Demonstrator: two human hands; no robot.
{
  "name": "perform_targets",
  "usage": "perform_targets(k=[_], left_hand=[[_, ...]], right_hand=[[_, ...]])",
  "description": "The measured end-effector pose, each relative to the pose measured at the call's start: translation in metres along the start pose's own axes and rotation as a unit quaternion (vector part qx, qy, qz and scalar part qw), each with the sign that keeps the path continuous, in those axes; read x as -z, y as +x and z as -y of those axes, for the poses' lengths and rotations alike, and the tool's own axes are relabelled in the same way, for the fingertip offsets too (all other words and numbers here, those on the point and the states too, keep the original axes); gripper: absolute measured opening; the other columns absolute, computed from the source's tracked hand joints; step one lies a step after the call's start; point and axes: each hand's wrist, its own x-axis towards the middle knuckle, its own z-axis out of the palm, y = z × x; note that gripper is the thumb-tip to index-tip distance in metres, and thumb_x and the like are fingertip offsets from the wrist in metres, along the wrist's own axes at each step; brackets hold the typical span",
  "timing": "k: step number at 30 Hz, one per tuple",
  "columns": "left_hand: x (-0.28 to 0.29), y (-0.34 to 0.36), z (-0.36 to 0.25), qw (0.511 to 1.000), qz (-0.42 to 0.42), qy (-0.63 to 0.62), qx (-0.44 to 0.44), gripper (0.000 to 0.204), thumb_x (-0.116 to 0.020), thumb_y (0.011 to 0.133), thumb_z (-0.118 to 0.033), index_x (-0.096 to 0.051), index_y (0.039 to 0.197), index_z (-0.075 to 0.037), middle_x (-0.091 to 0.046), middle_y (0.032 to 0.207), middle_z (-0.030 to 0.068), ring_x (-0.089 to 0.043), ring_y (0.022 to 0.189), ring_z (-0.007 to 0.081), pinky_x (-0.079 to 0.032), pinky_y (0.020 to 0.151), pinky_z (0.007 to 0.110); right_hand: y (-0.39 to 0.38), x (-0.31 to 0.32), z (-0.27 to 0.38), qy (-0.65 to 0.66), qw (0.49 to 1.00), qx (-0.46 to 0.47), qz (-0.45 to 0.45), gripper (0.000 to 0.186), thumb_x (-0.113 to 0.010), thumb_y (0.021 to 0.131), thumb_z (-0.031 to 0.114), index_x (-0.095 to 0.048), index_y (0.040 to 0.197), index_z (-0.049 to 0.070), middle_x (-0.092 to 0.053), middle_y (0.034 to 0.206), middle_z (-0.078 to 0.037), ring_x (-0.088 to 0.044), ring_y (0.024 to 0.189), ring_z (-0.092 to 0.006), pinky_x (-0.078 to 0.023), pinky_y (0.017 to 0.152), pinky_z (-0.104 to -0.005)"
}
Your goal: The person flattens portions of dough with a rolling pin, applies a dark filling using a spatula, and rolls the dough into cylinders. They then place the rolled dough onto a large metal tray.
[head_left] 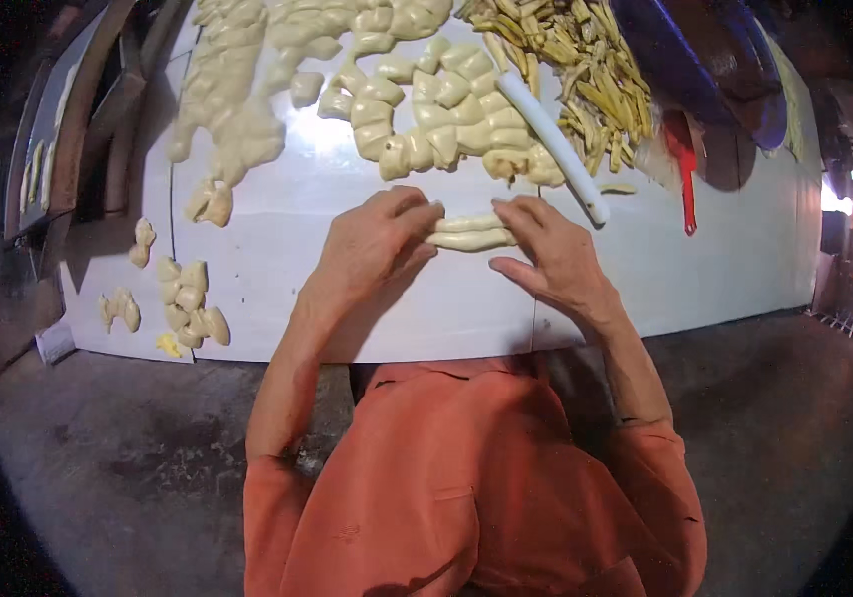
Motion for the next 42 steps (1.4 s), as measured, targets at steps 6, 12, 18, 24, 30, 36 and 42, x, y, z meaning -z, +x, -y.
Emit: perform_targets(k=[6,12,18,24,30,36,42], left_hand=[[-0.013,0.009,0.004,0.998,0.009,0.061,-0.028,0.005,-0.064,0.081,-0.008,-0.067,0.084,-0.005,-0.066,0.091,0.0116,-0.067,0.088,0.0365,-0.056,0.075,0.047],[0.017,-0.021,-0.004,1.000,0.005,-0.026,-0.012,0.011,-0.065,0.087,-0.014,-0.061,0.093,-0.006,-0.069,0.086,0.0160,-0.067,0.077,0.0415,-0.053,0.068,0.052],[0.074,-0.073,0.025,0.998,-0.065,-0.012,0.006,0.017,-0.065,0.091,-0.015,-0.059,0.106,-0.010,-0.067,0.092,0.0101,-0.068,0.076,0.0363,-0.054,0.063,0.047],[0.185,-0.103,0.083,0.983,-0.183,0.004,-0.011,0.026,-0.070,0.089,-0.011,-0.065,0.114,-0.014,-0.068,0.102,0.0067,-0.071,0.083,0.0306,-0.058,0.069,0.041],[0.344,-0.122,0.175,0.955,-0.289,0.056,0.038,0.021,-0.073,0.091,-0.015,-0.072,0.110,-0.007,-0.073,0.102,0.0132,-0.072,0.089,0.0324,-0.058,0.076,0.040],[0.475,-0.105,0.301,0.916,-0.361,0.134,0.111,0.029,-0.076,0.090,-0.022,-0.075,0.112,-0.003,-0.076,0.088,0.0160,-0.074,0.079,0.0310,-0.057,0.072,0.039],[0.530,-0.062,0.397,0.934,-0.235,0.078,0.259,0.033,-0.078,0.086,-0.029,-0.077,0.106,-0.003,-0.075,0.079,0.0121,-0.073,0.068,0.0227,-0.057,0.065,0.037]], right_hand=[[0.019,0.001,0.008,-0.021,0.999,0.015,0.041,0.033,-0.077,0.078,0.017,-0.064,0.106,0.004,-0.064,0.107,-0.014,-0.065,0.097,-0.0345,-0.053,0.081,-0.0450],[0.033,0.019,0.043,0.060,0.995,-0.033,0.069,0.024,-0.070,0.080,0.011,-0.061,0.099,0.001,-0.064,0.078,-0.013,-0.066,0.073,-0.0305,-0.052,0.069,-0.0432],[0.100,0.004,0.077,0.251,0.954,-0.105,0.123,0.038,-0.072,0.085,0.009,-0.068,0.122,0.001,-0.072,0.097,-0.012,-0.063,0.071,-0.0156,-0.054,0.067,-0.0311],[0.227,-0.022,0.133,0.227,0.966,0.004,0.126,0.038,-0.076,0.084,0.008,-0.071,0.120,0.002,-0.069,0.099,-0.007,-0.063,0.081,-0.0150,-0.054,0.073,-0.0310],[0.410,-0.041,0.275,0.191,0.967,0.130,0.107,0.035,-0.073,0.089,0.002,-0.067,0.123,-0.003,-0.062,0.093,0.000,-0.058,0.087,-0.0082,-0.051,0.077,-0.0249],[0.617,-0.077,0.394,0.051,0.965,0.227,0.119,0.037,-0.069,0.085,0.022,-0.071,0.111,-0.004,-0.070,0.091,-0.008,-0.065,0.085,-0.0155,-0.052,0.076,-0.0321],[0.763,-0.154,0.416,-0.070,0.945,0.283,0.149,0.037,-0.067,0.090,0.021,-0.073,0.121,0.002,-0.076,0.107,-0.018,-0.073,0.095,-0.0278,-0.056,0.083,-0.0417]])
